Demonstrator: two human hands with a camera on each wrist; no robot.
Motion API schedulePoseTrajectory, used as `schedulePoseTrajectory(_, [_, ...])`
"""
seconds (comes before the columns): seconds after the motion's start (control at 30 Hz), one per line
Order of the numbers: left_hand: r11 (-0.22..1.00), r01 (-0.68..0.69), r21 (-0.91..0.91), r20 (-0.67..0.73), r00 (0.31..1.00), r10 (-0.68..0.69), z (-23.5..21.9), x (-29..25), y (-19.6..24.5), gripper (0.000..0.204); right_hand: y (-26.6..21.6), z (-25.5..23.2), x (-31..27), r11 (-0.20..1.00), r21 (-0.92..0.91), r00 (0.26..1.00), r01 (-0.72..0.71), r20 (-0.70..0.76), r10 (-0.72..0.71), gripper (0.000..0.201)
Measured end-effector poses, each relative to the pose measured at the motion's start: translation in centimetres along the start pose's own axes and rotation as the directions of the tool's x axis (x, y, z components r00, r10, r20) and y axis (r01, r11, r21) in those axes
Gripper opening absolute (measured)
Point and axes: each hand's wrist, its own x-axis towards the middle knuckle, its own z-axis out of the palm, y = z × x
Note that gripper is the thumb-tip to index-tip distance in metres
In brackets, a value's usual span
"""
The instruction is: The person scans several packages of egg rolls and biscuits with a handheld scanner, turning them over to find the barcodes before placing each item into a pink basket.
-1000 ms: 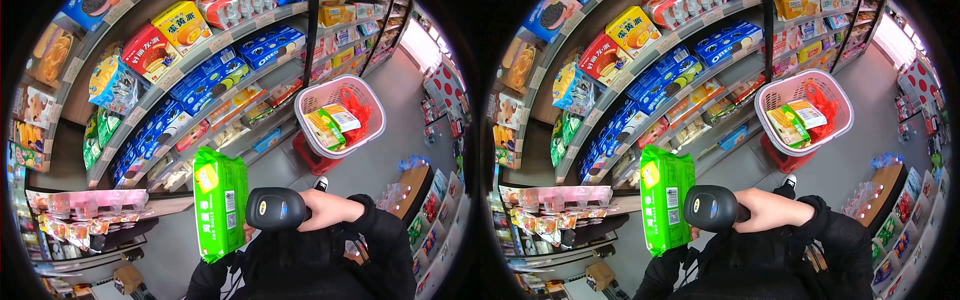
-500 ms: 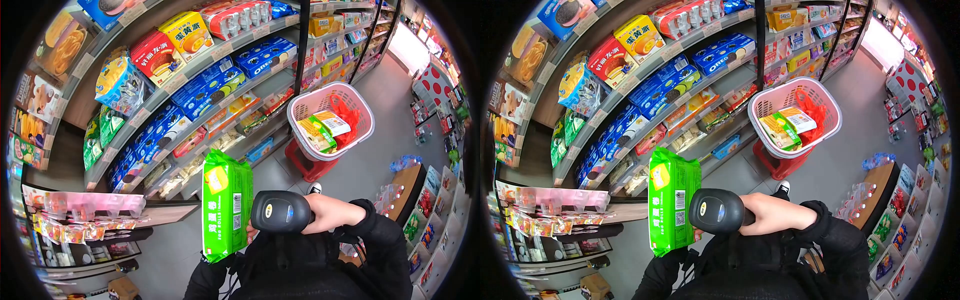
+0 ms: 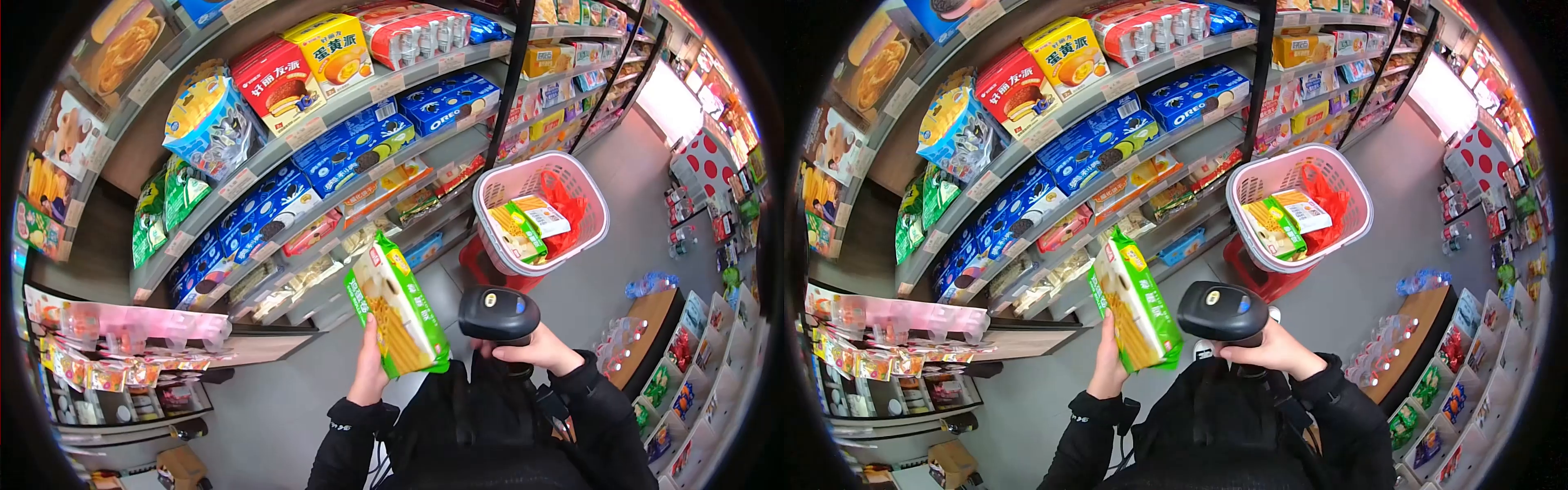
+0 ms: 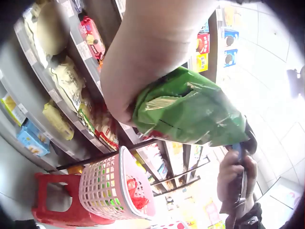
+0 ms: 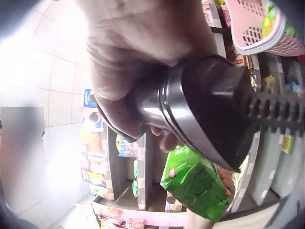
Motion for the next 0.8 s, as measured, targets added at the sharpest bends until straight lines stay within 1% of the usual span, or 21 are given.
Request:
schedulePoseTrajectory(0.03, [0.997,-0.063,0.038,-0.006,0.998,0.063,-0.5,0.7,-0.5,0.049,0.2,-0.1,-0.3,0.998,-0.056,0.996,-0.005,-0.091,0.000,0.034])
schedulePoseTrajectory(0.07, [0.989,-0.128,0.075,-0.010,0.992,0.129,-0.7,1.1,-1.0,0.049,0.3,-0.3,-0.3,0.998,-0.066,0.996,-0.010,-0.085,0.004,0.034])
schedulePoseTrajectory(0.13, [0.986,-0.160,0.047,-0.036,0.986,0.162,0.6,1.5,-1.7,0.046,0.7,-0.8,0.1,0.996,-0.081,0.999,-0.026,0.031,0.029,0.040])
schedulePoseTrajectory(0.17, [0.970,-0.229,0.086,-0.066,0.970,0.235,1.4,1.6,-2.2,0.045,1.3,-1.3,0.1,0.988,-0.138,0.996,-0.064,0.049,0.071,0.046])
schedulePoseTrajectory(0.2, [0.947,-0.295,0.128,-0.094,0.947,0.307,2.3,1.8,-2.6,0.045,1.2,-1.1,0.1,0.984,-0.160,0.995,-0.079,0.049,0.088,0.053])
schedulePoseTrajectory(0.23, [0.928,-0.350,0.129,-0.112,0.925,0.364,3.8,1.6,-2.6,0.045,1.1,-1.1,0.3,0.981,-0.177,0.995,-0.080,0.046,0.089,0.055])
schedulePoseTrajectory(0.3, [0.919,-0.378,0.111,-0.118,0.913,0.390,4.9,2.0,-3.1,0.045,0.8,-1.7,0.4,0.976,-0.203,0.995,-0.079,0.047,0.091,0.057])
schedulePoseTrajectory(0.33, [0.912,-0.398,0.100,-0.124,0.904,0.409,5.3,2.1,-3.4,0.045,0.8,-2.2,0.5,0.971,-0.227,0.996,-0.076,0.019,0.082,0.058])
schedulePoseTrajectory(0.37, [0.920,-0.389,0.042,-0.102,0.914,0.392,5.9,2.0,-3.5,0.045,0.7,-2.8,0.7,0.965,-0.252,0.997,-0.073,-0.007,0.073,0.059])
schedulePoseTrajectory(0.4, [0.916,-0.401,0.035,-0.109,0.909,0.402,5.9,2.3,-4.0,0.045,0.1,-2.9,0.7,0.958,-0.283,0.999,-0.038,-0.016,0.034,0.060])
schedulePoseTrajectory(0.47, [0.932,-0.359,0.050,-0.089,0.928,0.362,5.5,2.6,-4.8,0.047,0.1,-4.3,1.0,0.942,-0.333,0.999,-0.046,-0.008,0.046,0.060])
schedulePoseTrajectory(0.5, [0.945,-0.326,0.029,-0.088,0.941,0.328,5.6,2.3,-4.9,0.052,0.1,-5.1,1.1,0.942,-0.333,0.998,-0.051,0.013,0.059,0.060])
schedulePoseTrajectory(0.53, [0.941,-0.338,0.026,-0.110,0.934,0.338,5.5,2.2,-4.9,0.052,0.0,-5.9,1.2,0.944,-0.315,0.994,-0.099,0.005,0.106,0.060])
schedulePoseTrajectory(0.57, [0.946,-0.322,0.041,-0.049,0.945,0.324,5.4,1.9,-5.0,0.053,0.0,-6.7,1.3,0.944,-0.296,0.988,-0.147,-0.004,0.153,0.060])
schedulePoseTrajectory(0.6, [0.950,-0.308,0.060,0.013,0.951,0.307,5.3,1.7,-5.1,0.054,0.0,-7.5,1.5,0.944,-0.294,0.987,-0.150,0.019,0.163,0.060])
schedulePoseTrajectory(0.63, [0.961,-0.262,0.085,0.002,0.965,0.263,5.0,1.7,-5.2,0.054,0.0,-8.3,1.7,0.944,-0.291,0.983,-0.154,0.051,0.176,0.060])
schedulePoseTrajectory(0.67, [0.958,-0.274,0.087,-0.016,0.961,0.276,5.2,1.5,-5.4,0.054,0.0,-8.9,2.0,0.945,-0.287,0.979,-0.155,0.083,0.186,0.059])
schedulePoseTrajectory(0.7, [0.965,-0.249,0.079,-0.011,0.968,0.251,5.5,1.3,-5.4,0.054,0.2,-9.3,2.3,0.949,-0.293,0.986,-0.115,0.084,0.145,0.058])
schedulePoseTrajectory(0.73, [0.973,-0.221,0.071,-0.004,0.975,0.221,5.7,1.2,-5.5,0.054,0.2,-9.6,2.7,0.952,-0.285,0.984,-0.114,0.100,0.148,0.058])
schedulePoseTrajectory(0.77, [0.972,-0.224,0.077,-0.016,0.974,0.226,5.6,1.1,-5.7,0.054,0.1,-9.8,3.2,0.953,-0.270,0.980,-0.136,0.103,0.169,0.054])
schedulePoseTrajectory(0.8, [0.984,-0.174,0.038,-0.046,0.983,0.175,5.3,1.0,-6.1,0.053,0.1,-10.1,3.5,0.954,-0.257,0.977,-0.157,0.101,0.188,0.050])
